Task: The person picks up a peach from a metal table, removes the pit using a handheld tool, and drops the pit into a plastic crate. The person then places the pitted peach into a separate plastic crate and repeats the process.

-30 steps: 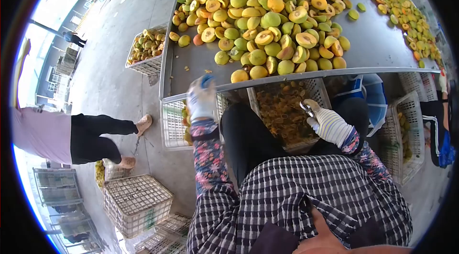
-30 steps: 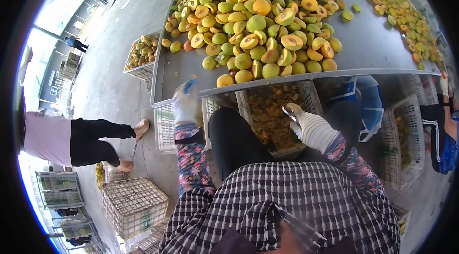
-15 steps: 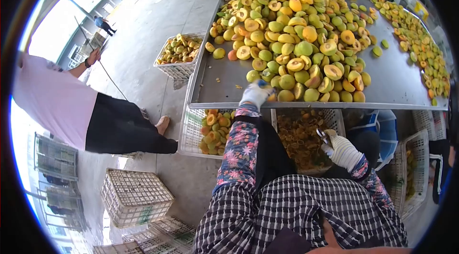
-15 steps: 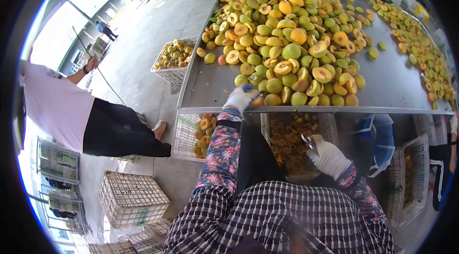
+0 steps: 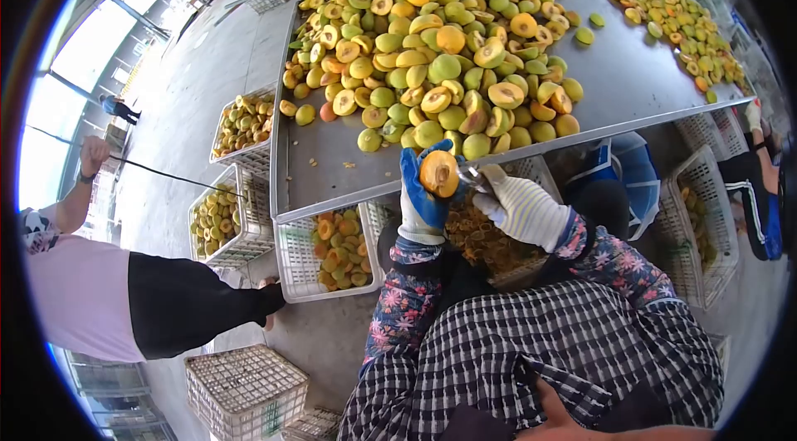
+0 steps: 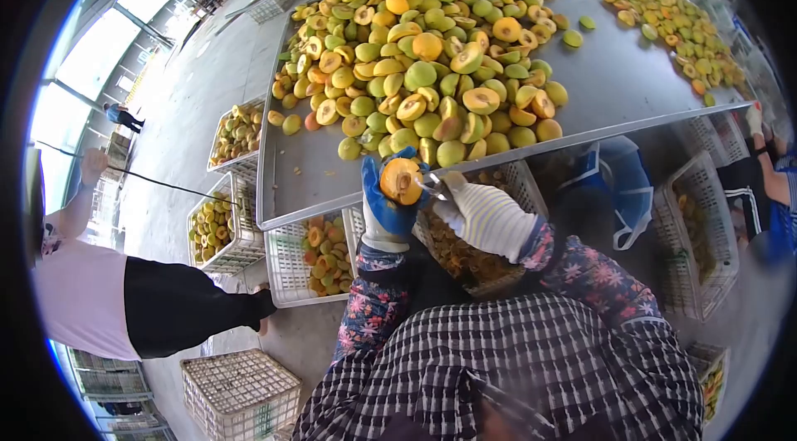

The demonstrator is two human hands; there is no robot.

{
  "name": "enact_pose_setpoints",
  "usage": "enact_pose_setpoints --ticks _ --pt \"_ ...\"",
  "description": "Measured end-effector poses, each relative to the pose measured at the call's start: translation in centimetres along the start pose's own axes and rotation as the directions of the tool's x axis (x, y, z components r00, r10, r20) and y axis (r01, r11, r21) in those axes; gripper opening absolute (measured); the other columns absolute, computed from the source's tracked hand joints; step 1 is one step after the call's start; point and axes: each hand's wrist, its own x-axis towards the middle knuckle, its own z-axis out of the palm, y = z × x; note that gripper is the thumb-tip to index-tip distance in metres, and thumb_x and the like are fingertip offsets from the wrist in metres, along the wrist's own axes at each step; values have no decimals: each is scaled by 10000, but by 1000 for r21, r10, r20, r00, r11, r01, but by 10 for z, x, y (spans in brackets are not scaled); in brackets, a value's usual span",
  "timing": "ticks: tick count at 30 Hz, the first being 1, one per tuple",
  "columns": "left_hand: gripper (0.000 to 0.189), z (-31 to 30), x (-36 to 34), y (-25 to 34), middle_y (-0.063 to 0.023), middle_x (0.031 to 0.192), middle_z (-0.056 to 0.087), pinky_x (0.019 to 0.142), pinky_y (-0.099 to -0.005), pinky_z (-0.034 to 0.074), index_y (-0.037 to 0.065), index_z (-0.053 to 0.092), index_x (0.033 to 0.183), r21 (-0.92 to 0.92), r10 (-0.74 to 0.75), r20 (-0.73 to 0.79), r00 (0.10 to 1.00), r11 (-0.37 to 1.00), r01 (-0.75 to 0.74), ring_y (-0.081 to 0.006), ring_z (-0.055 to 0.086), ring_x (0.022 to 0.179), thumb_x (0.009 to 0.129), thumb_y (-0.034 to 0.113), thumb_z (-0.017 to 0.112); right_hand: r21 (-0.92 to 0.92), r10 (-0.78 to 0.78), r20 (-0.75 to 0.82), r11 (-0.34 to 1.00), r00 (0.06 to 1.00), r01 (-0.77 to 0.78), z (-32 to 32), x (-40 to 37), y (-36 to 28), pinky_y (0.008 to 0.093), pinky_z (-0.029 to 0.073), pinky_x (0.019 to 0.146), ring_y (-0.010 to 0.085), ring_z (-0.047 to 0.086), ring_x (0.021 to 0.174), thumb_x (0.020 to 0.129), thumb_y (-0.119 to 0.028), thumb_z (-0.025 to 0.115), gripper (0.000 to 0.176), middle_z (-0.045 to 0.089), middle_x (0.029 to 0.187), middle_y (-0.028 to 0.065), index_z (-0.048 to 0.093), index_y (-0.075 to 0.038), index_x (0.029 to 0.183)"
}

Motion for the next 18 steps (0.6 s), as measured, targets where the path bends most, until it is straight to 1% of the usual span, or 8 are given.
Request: enact_pose_setpoints --ticks 2,6,8,11,14,15,17,18 --pt "712 7 2 -12 -149 1147 640 877 -418 546 -33 520 1301 -52 45 -50 998 998 -47 -277 629 1050 993 591 369 -30 7 -26 1000 1000 -8 3 2 0 472 501 694 441 630 825 927 -128 586 378 649 917 228 431 -15 1253" --pt "669 6 -4 -16 -137 1139 640 940 -366 504 -37 534 1276 95 80 4 997 992 -80 -256 627 1034 1012 556 370 -77 -13 -35 997 999 10 13 -2 -3 496 502 666 449 628 803 908 -128 604 374 643 897 240 447 2 1221" --pt "629 10 -4 -21 -122 1129 644 932 -346 499 -24 553 1255 208 161 -50 986 967 -147 -237 626 1019 1021 531 375 -137 -50 -25 990 998 47 13 -2 -9 517 494 654 456 621 774 897 -111 591 326 636 870 245 473 6 1177" --pt "553 4 -2 -38 -93 1098 648 913 -315 493 -3 598 1190 522 426 -35 904 779 -347 -189 617 994 1045 475 362 -93 140 83 987 987 -132 12 -2 -15 528 486 684 468 615 812 899 -98 571 316 629 898 261 481 7 1182" --pt "457 3 -1 -45 -91 1150 636 945 -292 470 -13 582 1250 360 439 23 898 835 -417 -145 598 1012 1077 323 325 153 -16 32 988 999 11 21 -6 3 414 471 892 382 604 1032 930 -60 550 374 623 1099 238 465 29 1283" --pt "441 4 -4 -40 -79 1151 636 935 -287 469 -18 586 1235 583 476 104 873 682 -441 -136 595 1008 1071 319 352 159 -50 12 986 999 47 18 -9 7 380 462 925 336 606 1055 948 -55 542 368 630 1126 203 465 37 1296" --pt "379 4 -3 -31 -88 1131 646 930 -300 465 -15 601 1199 486 278 118 953 821 -299 -160 603 1009 1057 274 399 202 47 135 977 990 -74 9 -8 16 336 443 945 263 590 1055 974 -58 529 354 626 1146 148 467 47 1306" --pt "466 1 3 -39 -74 1061 655 883 -273 471 -15 608 1203 430 315 100 944 842 -327 -137 600 957 1058 361 375 286 43 132 955 990 -80 7 -9 18 319 444 924 253 588 1024 974 -57 527 352 621 1120 135 468 34 1309"
